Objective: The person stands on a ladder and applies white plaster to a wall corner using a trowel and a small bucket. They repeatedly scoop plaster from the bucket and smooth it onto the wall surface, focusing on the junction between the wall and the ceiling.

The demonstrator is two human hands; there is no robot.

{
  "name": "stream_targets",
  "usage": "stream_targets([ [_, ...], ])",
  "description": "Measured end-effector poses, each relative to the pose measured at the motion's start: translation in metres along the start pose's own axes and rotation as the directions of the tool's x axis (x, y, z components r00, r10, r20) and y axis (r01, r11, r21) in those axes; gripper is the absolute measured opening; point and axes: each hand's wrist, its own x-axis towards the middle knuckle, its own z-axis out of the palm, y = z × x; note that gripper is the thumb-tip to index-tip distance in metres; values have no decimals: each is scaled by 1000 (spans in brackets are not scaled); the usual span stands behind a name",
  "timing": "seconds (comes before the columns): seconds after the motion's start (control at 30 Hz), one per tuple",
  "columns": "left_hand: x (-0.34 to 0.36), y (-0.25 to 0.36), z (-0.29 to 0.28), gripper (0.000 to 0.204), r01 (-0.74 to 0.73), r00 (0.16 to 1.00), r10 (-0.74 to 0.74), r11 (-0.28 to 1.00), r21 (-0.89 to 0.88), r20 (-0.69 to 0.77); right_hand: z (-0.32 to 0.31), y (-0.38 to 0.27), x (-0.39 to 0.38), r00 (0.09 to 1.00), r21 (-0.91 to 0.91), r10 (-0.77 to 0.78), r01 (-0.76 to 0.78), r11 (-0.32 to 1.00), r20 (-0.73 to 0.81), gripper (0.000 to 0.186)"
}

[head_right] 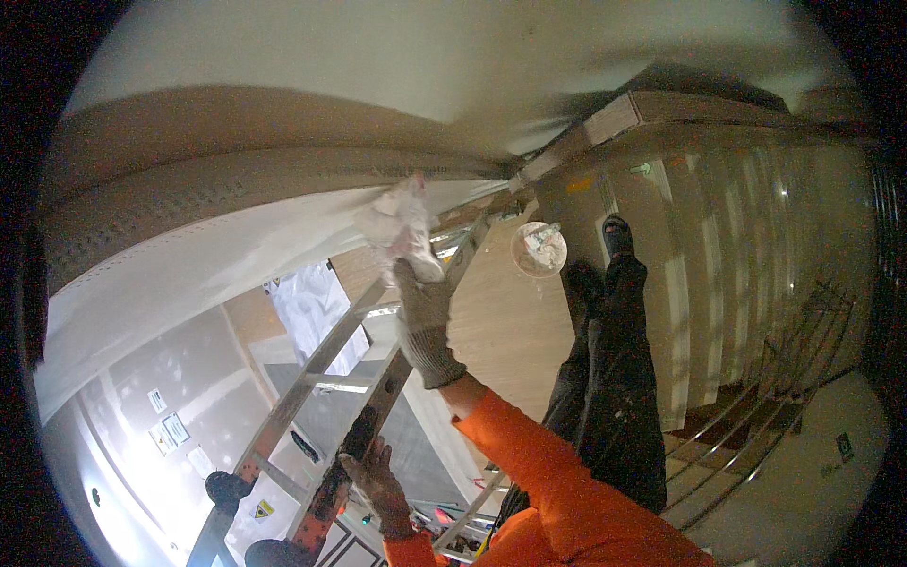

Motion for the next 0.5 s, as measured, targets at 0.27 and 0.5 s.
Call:
stream_targets([
  [0.27,0,-10,-10,67,-19,1000,19,1000,3,1,-16,3,64,695,-303,-719,690,657,24,46],
  [0.5,2,-2,-2,68,-2,1000,2,1000,-5,-14,29,49,79,748,-527,-651,607,595,127,79],
])
